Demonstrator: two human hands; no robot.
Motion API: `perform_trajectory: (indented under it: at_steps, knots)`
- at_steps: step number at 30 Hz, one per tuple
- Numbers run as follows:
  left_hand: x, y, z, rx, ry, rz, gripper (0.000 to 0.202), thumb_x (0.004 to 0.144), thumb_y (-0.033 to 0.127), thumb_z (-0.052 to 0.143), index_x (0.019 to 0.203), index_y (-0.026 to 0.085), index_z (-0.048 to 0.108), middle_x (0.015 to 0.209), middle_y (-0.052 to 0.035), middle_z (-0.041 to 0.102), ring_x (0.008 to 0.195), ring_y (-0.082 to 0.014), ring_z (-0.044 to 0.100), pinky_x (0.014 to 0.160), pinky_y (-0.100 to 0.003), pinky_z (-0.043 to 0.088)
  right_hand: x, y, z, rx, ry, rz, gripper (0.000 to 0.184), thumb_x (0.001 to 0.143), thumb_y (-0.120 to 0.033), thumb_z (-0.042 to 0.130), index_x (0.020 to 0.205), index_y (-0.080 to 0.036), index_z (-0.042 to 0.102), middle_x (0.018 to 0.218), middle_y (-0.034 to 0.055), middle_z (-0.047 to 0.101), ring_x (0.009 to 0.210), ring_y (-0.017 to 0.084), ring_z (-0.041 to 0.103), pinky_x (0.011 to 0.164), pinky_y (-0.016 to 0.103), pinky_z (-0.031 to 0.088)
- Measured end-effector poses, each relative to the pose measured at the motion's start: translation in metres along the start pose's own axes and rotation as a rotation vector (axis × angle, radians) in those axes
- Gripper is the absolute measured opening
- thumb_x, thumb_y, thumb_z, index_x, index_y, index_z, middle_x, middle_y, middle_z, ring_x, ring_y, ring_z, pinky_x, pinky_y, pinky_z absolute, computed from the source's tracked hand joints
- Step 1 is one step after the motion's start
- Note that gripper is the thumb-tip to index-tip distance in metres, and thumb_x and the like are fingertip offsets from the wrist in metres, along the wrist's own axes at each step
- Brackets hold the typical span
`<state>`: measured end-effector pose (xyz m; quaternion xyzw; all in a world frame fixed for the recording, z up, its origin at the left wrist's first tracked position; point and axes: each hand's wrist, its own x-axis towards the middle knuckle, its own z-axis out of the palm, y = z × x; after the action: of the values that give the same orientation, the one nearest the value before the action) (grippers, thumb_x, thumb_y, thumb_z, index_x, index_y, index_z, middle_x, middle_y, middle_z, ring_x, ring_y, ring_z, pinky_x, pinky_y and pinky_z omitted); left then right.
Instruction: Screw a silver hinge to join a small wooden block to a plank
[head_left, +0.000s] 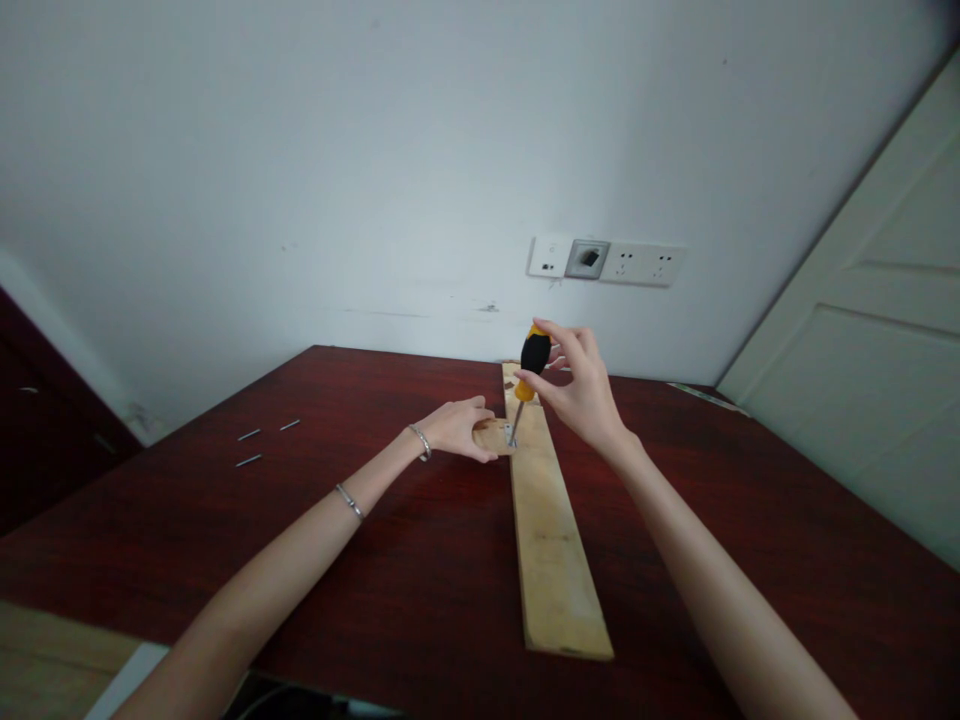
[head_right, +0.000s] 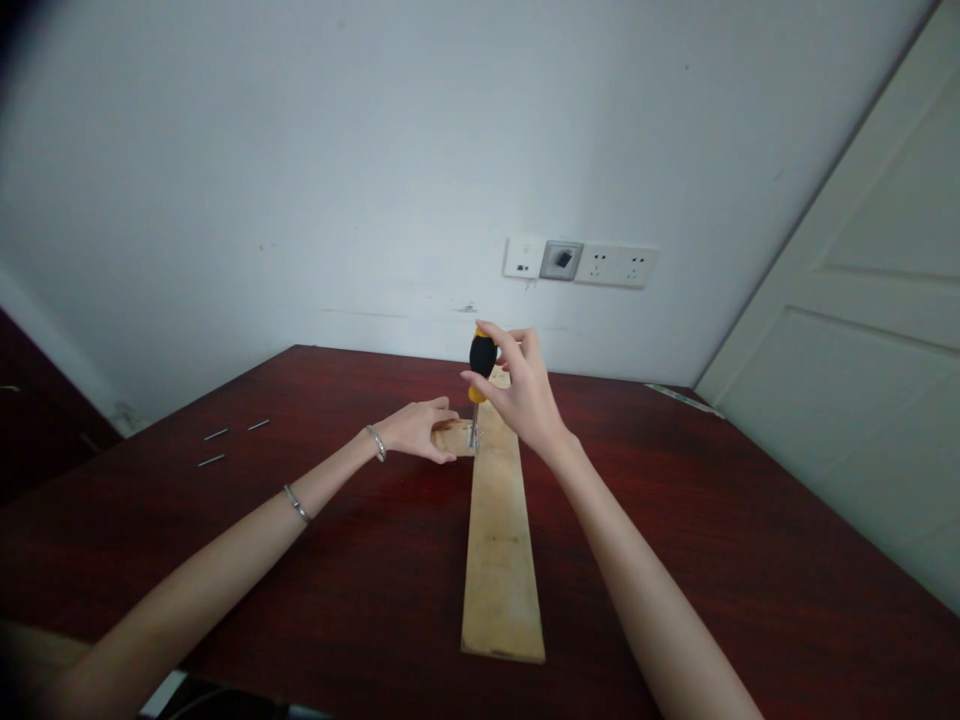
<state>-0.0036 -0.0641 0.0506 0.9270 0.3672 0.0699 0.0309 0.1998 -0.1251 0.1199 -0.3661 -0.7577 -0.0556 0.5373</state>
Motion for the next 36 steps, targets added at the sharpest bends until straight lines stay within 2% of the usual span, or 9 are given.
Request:
perform_trajectory:
  at_steps: [3,9,15,19,21,24,27,33,36]
  knots:
    - [0.0000,0.0003,0.0004,-0.002,-0.010,-0.004,0.074,0.063,0.066,0.066,0.120,0.020,0.060,0.105,-0.0063,0.055,0.082,-0.0222,0.061,0.071,-0.030,0.044,-0.0005,0.0021,0.0006,-0.004,0.003,0.005,0.050,0.081,-0.030,0.064,0.130,-0.030,0.051,0.100,0.0057,0.053,0.078,0.020,0.054,0.077,0.042,0.055]
    - [-0.0002,-0.0012,0.0003,-0.001,-0.021,-0.011,0.073,0.063,0.067,0.065,0.119,0.020,0.061,0.107,-0.0066,0.055,0.083,-0.0222,0.062,0.072,-0.030,0.044,-0.0021,0.0031,0.0029,0.048,-0.033,0.007,0.055,0.082,-0.025,0.059,0.134,-0.029,0.043,0.116,0.0084,0.054,0.096,0.024,0.056,0.080,0.042,0.053]
    - [0.0005,-0.0031,0.0049,-0.001,-0.039,-0.004,0.071,0.064,0.068,0.064,0.117,0.020,0.062,0.105,-0.0058,0.055,0.081,-0.0214,0.061,0.071,-0.030,0.044,0.0000,0.0029,0.0020,0.018,-0.044,0.056,0.045,0.079,-0.028,0.065,0.122,-0.026,0.052,0.108,0.0076,0.056,0.083,0.020,0.057,0.070,0.038,0.054]
    - [0.0011,-0.0054,0.0078,-0.016,-0.022,-0.007,0.071,0.064,0.068,0.064,0.116,0.020,0.062,0.105,-0.0053,0.055,0.081,-0.0208,0.061,0.072,-0.029,0.043,0.0006,-0.0002,0.0003,0.040,-0.070,0.012,0.046,0.082,-0.021,0.058,0.126,-0.026,0.048,0.112,0.0078,0.056,0.096,0.022,0.057,0.076,0.038,0.054]
    - [0.0011,-0.0057,0.0074,-0.020,-0.013,-0.003,0.070,0.064,0.067,0.065,0.116,0.021,0.062,0.104,-0.0049,0.055,0.081,-0.0201,0.061,0.072,-0.028,0.043,-0.0001,0.0004,0.0005,0.019,-0.071,-0.006,0.050,0.081,-0.023,0.060,0.129,-0.026,0.046,0.115,0.0086,0.054,0.102,0.023,0.055,0.077,0.038,0.054]
    - [0.0006,-0.0043,0.0053,-0.024,-0.010,0.010,0.068,0.064,0.067,0.064,0.115,0.022,0.063,0.102,-0.0043,0.055,0.078,-0.0189,0.060,0.070,-0.027,0.042,-0.0013,0.0047,0.0016,-0.028,-0.052,0.016,0.057,0.079,-0.031,0.066,0.132,-0.026,0.045,0.113,0.0087,0.050,0.092,0.021,0.055,0.074,0.037,0.055]
    - [0.0001,-0.0017,0.0031,-0.023,-0.004,0.018,0.069,0.064,0.067,0.065,0.115,0.022,0.062,0.102,-0.0044,0.056,0.077,-0.0187,0.059,0.067,-0.027,0.041,-0.0018,0.0079,0.0024,-0.029,-0.014,0.035,0.050,0.081,-0.029,0.064,0.129,-0.025,0.048,0.109,0.0078,0.051,0.079,0.017,0.054,0.070,0.035,0.055]
    - [-0.0002,0.0005,0.0014,-0.023,0.002,0.034,0.069,0.065,0.067,0.064,0.116,0.020,0.062,0.101,-0.0048,0.055,0.078,-0.0191,0.059,0.067,-0.027,0.040,-0.0018,0.0053,0.0040,0.052,-0.022,0.037,0.058,0.082,-0.025,0.061,0.135,-0.026,0.040,0.123,0.0101,0.052,0.095,0.022,0.055,0.075,0.037,0.055]
    - [-0.0002,0.0008,0.0010,-0.024,0.003,0.031,0.069,0.064,0.066,0.065,0.116,0.021,0.062,0.103,-0.0048,0.055,0.078,-0.0191,0.059,0.067,-0.027,0.041,-0.0019,0.0063,0.0052,0.022,0.003,0.044,0.059,0.080,-0.030,0.065,0.135,-0.026,0.043,0.120,0.0103,0.053,0.089,0.021,0.056,0.072,0.037,0.056]
